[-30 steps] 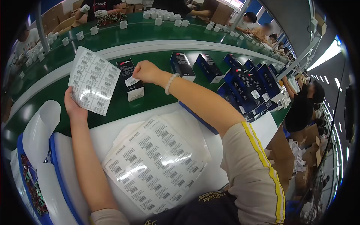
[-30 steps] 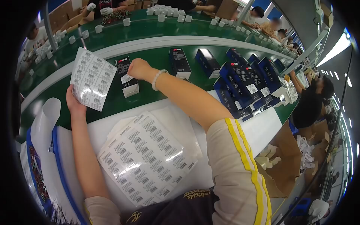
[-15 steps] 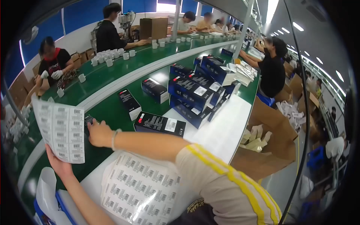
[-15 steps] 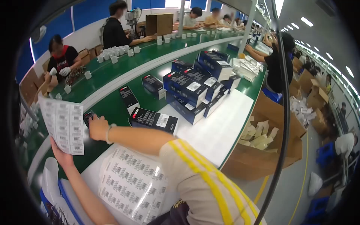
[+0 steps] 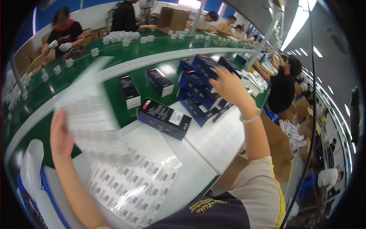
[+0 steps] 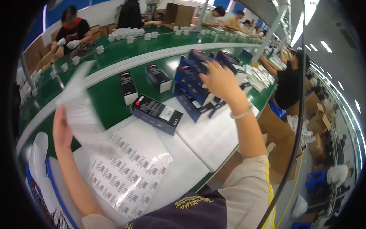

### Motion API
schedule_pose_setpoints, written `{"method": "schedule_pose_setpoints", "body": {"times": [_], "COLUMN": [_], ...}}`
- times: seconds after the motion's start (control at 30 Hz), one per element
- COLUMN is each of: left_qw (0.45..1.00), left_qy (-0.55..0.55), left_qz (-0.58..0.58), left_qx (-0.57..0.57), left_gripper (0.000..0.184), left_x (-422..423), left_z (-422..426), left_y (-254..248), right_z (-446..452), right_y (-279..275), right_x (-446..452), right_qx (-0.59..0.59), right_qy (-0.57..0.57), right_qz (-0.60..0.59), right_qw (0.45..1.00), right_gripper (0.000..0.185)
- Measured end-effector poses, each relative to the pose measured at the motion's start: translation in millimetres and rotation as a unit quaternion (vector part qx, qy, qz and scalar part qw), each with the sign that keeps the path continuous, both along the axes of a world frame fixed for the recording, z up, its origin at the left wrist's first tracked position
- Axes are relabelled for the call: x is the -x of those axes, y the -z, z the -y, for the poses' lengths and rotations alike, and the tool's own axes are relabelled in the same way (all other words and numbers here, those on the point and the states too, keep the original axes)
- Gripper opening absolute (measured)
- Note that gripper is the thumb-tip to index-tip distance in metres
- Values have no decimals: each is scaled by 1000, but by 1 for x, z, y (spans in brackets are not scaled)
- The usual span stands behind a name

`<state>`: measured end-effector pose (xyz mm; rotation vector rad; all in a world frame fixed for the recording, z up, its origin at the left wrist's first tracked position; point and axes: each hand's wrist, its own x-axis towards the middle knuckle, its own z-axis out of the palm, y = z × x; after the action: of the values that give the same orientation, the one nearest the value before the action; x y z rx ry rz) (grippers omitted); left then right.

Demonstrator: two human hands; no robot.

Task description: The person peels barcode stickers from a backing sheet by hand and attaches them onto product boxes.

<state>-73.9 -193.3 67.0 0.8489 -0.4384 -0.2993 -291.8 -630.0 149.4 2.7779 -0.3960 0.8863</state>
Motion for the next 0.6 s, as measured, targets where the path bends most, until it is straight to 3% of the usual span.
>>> {"method": "schedule_pose_setpoints", "body": {"times": [0.07, 0.13, 0.2, 0.23, 0.3, 0.37, 0.5, 0.6], "left_qw": [993, 985, 976, 974, 958, 954, 950, 940], "left_qy": [-31, -20, -43, -53, -48, -60, -85, -114], "left_qz": [58, 72, 92, 89, 148, 151, 152, 164], "left_qx": [-98, -156, -194, -201, -240, -250, -257, -277], "left_gripper": [29, 29, 29, 29, 27, 27, 28, 27], "left_x": [21, 34, 43, 45, 47, 50, 49, 42], "left_z": [19, 29, 35, 36, 36, 35, 34, 29], "left_y": [-16, -26, -33, -35, -38, -42, -43, -41], "right_z": [-1, -20, -74, -94, -130, -166, -195, -200], "right_y": [11, 6, -18, -21, -23, -22, -16, -12], "right_x": [5, -1, -14, -23, -41, -59, -84, -96], "right_qx": [25, 110, -162, -168, -182, -179, -218, -269], "right_qy": [3, 15, -193, -203, -379, -429, -441, -418], "right_qz": [-40, 9, 22, 21, 7, 32, -2, -100], "right_qw": [999, 994, 968, 964, 907, 885, 871, 862], "right_gripper": [42, 44, 48, 48, 52, 55, 48, 39]}}
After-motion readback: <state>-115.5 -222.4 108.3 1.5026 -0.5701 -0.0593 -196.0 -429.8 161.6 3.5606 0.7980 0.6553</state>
